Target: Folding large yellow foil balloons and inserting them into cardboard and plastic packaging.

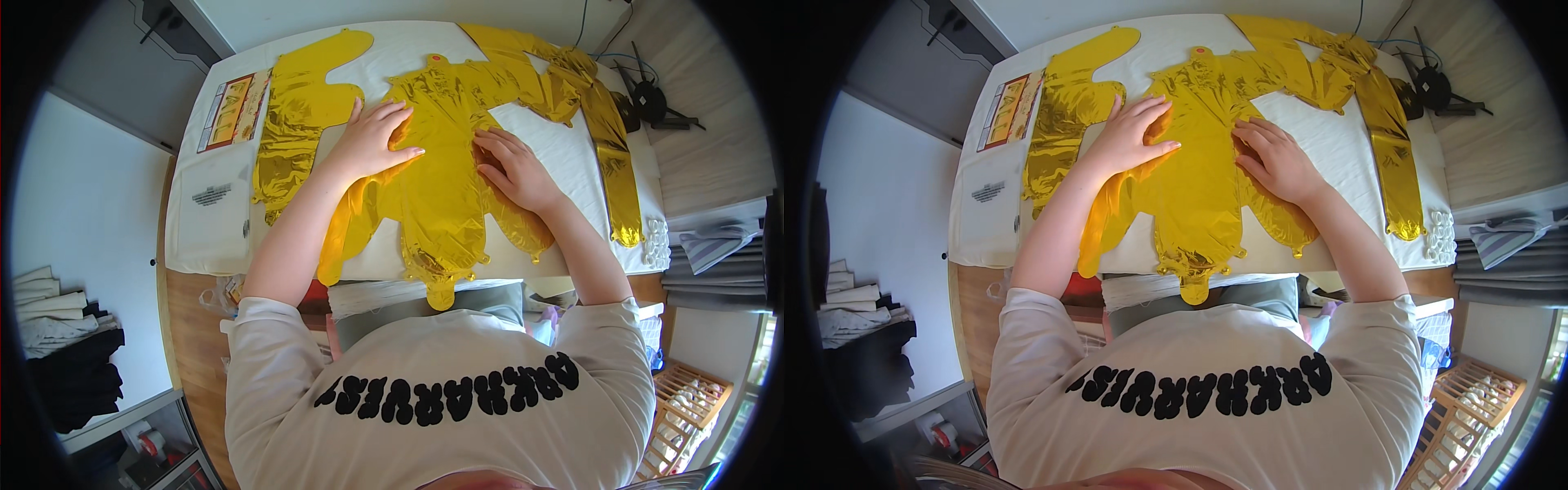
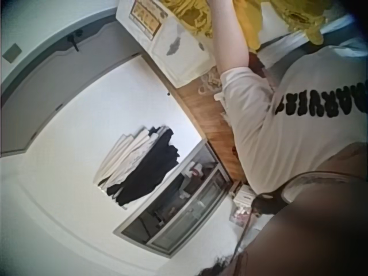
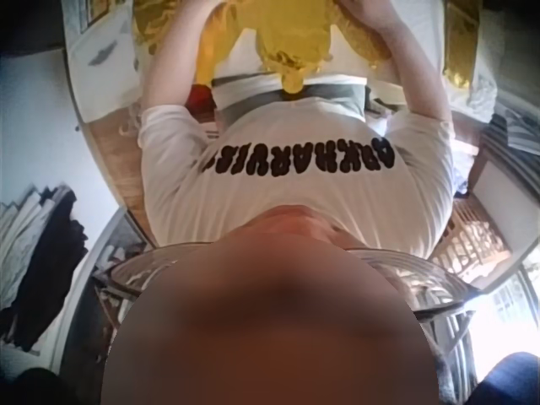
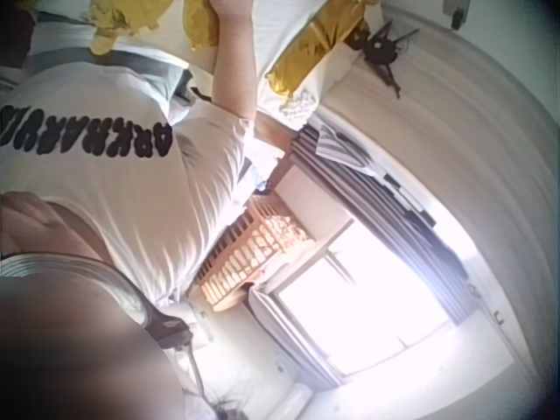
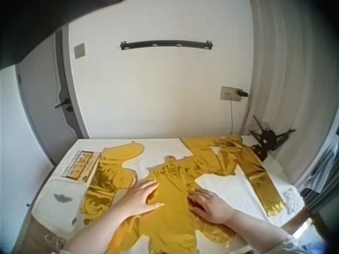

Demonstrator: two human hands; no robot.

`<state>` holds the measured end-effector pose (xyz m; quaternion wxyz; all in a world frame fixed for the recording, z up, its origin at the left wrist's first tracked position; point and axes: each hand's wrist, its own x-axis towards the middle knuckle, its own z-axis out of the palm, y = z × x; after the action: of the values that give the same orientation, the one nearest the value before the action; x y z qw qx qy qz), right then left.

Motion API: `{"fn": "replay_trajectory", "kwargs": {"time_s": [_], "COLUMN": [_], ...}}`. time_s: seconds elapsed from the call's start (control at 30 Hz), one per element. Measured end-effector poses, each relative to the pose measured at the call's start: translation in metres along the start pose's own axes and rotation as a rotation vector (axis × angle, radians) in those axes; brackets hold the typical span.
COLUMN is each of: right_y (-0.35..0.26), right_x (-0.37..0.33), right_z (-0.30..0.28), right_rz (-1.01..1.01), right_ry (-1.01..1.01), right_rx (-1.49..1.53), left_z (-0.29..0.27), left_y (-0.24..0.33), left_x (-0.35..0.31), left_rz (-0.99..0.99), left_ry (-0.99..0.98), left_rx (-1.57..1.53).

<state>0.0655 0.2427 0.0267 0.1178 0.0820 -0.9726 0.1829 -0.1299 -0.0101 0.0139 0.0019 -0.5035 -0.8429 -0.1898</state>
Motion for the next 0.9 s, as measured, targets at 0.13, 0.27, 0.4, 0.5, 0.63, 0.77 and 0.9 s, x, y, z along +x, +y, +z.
{"fn": "replay_trajectory", "kwargs": {"time_s": [0.13, 0.27, 0.4, 0.5, 0.63, 0.77, 0.9], "right_y": [0.0033, 0.0034, 0.0006, -0.0001, -0.0001, 0.0010, 0.0033], "right_x": [-0.0006, -0.0010, -0.0009, -0.0008, -0.0010, -0.0003, -0.0005], "right_z": [0.0017, 0.0023, 0.0011, 0.0004, 0.0011, 0.0004, 0.0023], "right_rz": [-0.022, -0.030, -0.014, -0.008, 0.006, 0.021, 0.014], "right_ry": [0.002, 0.023, 0.014, 0.018, 0.004, -0.012, -0.010], "right_rx": [-0.016, -0.015, -0.021, -0.012, 0.005, 0.048, 0.043], "left_z": [-0.0001, 0.0004, 0.0002, -0.0002, 0.0002, -0.0007, -0.0016], "left_y": [-0.0003, -0.0005, -0.0007, 0.0004, -0.0007, 0.0001, -0.0070], "left_x": [0.0001, 0.0005, -0.0011, -0.0008, -0.0006, 0.0007, 0.0025], "left_rz": [-0.003, -0.006, -0.008, -0.009, -0.014, -0.024, -0.061], "left_ry": [-0.003, -0.010, -0.011, -0.011, -0.016, -0.034, -0.014], "left_rx": [-0.001, 0.004, 0.007, 0.015, -0.003, 0.014, -0.113]}}
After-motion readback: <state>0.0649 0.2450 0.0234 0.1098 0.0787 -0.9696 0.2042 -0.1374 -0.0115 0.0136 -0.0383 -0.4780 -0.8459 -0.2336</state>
